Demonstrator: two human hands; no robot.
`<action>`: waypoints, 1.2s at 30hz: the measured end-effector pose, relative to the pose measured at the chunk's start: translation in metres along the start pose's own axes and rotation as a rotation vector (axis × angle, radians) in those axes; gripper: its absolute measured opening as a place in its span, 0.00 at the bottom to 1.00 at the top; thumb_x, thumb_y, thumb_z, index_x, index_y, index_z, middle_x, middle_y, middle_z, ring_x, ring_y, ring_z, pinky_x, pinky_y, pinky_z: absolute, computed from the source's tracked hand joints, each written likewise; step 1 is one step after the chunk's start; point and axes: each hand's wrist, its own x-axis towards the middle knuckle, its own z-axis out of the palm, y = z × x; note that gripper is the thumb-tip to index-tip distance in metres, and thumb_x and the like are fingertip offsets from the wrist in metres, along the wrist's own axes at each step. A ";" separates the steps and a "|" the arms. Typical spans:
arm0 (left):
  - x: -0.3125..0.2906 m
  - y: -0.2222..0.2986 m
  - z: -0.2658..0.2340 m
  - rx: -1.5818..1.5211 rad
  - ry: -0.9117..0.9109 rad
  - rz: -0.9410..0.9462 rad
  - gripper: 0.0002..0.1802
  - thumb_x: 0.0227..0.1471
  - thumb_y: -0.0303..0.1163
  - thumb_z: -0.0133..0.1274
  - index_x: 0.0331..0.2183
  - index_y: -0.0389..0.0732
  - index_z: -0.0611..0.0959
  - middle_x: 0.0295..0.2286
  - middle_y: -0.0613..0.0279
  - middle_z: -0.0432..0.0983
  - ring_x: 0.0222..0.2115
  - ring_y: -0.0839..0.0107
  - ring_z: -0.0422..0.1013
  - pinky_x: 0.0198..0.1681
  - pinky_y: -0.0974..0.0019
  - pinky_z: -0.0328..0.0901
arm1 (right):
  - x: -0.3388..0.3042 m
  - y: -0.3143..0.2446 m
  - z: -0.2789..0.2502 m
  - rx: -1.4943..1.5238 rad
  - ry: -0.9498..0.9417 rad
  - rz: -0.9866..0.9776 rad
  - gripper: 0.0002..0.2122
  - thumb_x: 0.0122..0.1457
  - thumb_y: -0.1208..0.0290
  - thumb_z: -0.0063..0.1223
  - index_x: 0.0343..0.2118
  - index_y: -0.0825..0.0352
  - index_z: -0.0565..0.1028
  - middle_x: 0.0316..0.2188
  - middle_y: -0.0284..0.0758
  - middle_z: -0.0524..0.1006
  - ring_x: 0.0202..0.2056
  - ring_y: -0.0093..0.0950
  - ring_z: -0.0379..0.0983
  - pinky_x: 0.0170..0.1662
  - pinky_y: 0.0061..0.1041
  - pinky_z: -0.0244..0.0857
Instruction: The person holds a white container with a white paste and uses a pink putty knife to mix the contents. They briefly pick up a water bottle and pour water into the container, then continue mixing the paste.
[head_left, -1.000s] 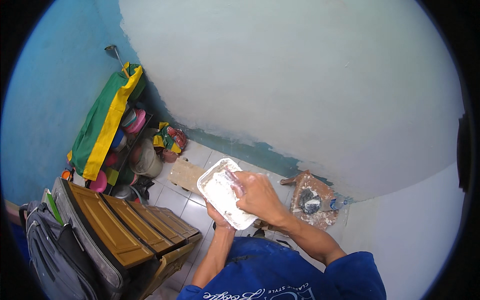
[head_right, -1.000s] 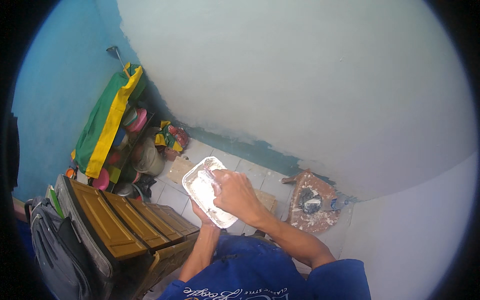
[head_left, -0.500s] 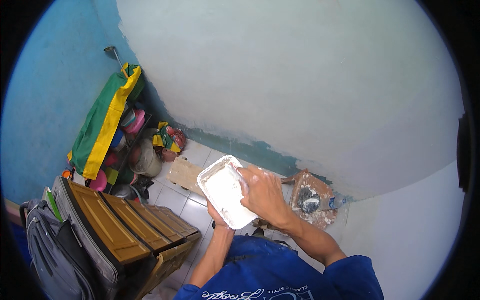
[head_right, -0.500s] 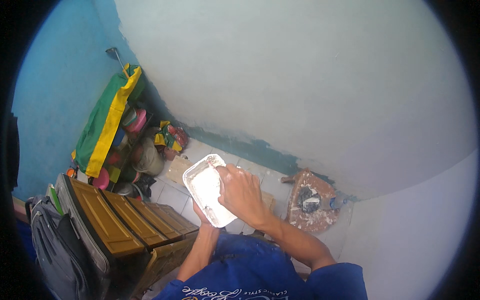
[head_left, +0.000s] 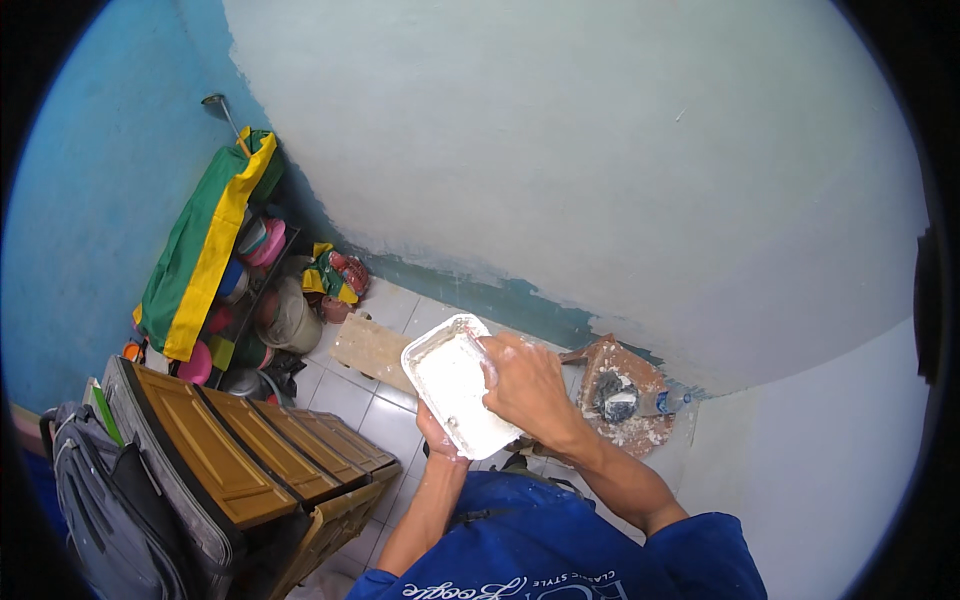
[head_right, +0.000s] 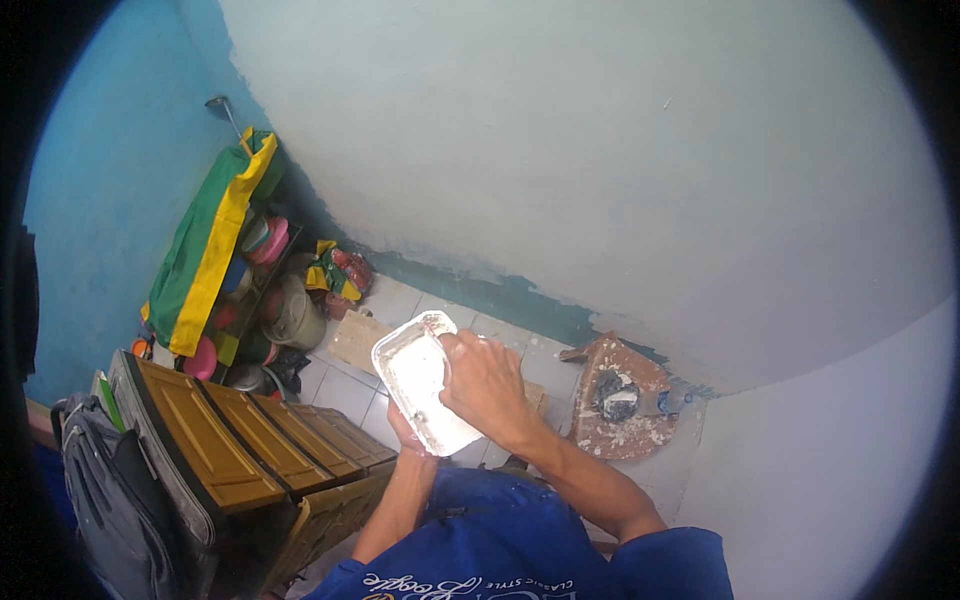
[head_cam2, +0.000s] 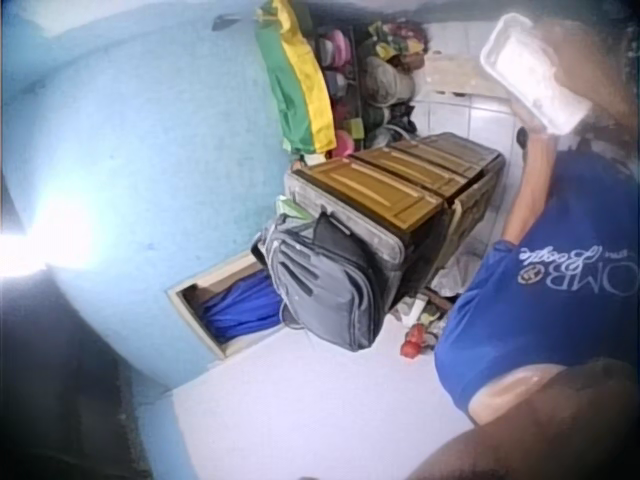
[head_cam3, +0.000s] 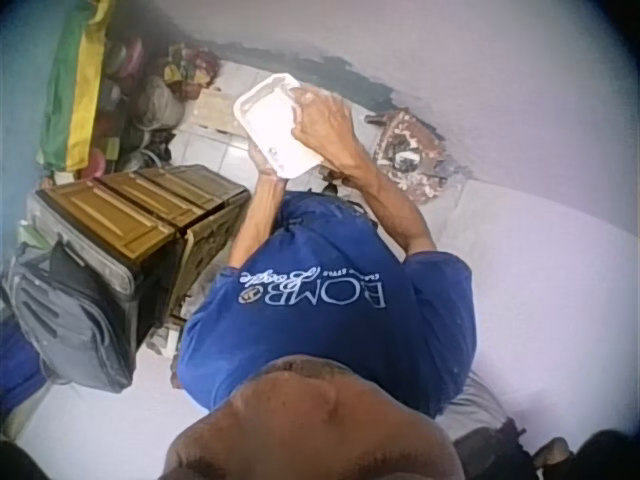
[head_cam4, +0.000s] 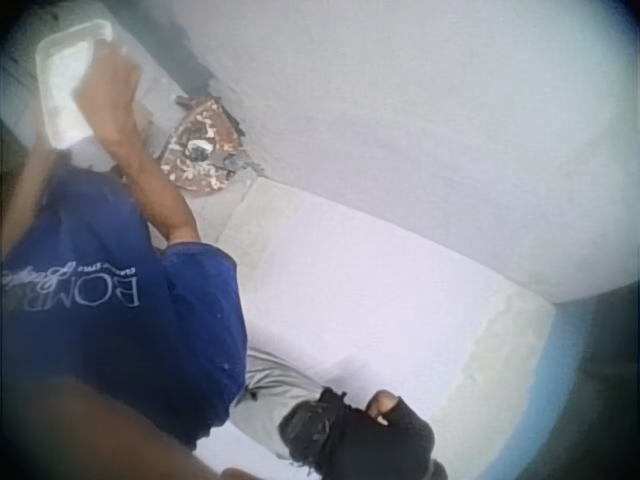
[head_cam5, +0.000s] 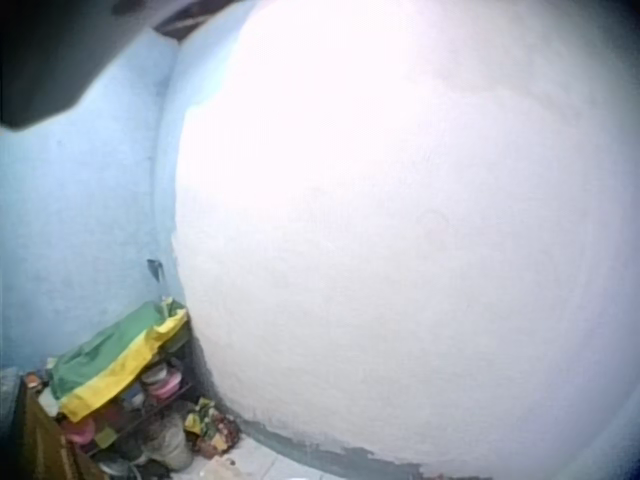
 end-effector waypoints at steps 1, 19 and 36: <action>0.001 0.000 -0.002 -0.009 0.003 -0.004 0.34 0.65 0.53 0.33 0.62 0.39 0.66 0.57 0.53 0.68 0.56 0.58 0.67 0.62 0.54 0.61 | -0.002 -0.002 0.000 0.015 -0.046 0.017 0.14 0.48 0.75 0.54 0.39 0.72 0.78 0.32 0.49 0.78 0.33 0.51 0.76 0.38 0.45 0.70; 0.008 -0.001 0.015 0.009 0.011 0.051 0.32 0.66 0.54 0.34 0.60 0.43 0.69 0.53 0.56 0.71 0.52 0.60 0.69 0.59 0.55 0.63 | -0.004 -0.004 0.016 0.327 0.062 0.019 0.09 0.48 0.76 0.55 0.32 0.75 0.75 0.30 0.54 0.75 0.33 0.58 0.71 0.37 0.47 0.66; 0.017 -0.012 -0.027 -0.021 -0.010 0.003 0.37 0.65 0.59 0.34 0.62 0.41 0.66 0.56 0.55 0.69 0.56 0.60 0.67 0.61 0.55 0.61 | -0.001 -0.011 0.028 0.345 -0.027 0.042 0.09 0.47 0.76 0.53 0.30 0.76 0.75 0.30 0.56 0.76 0.34 0.57 0.73 0.38 0.47 0.67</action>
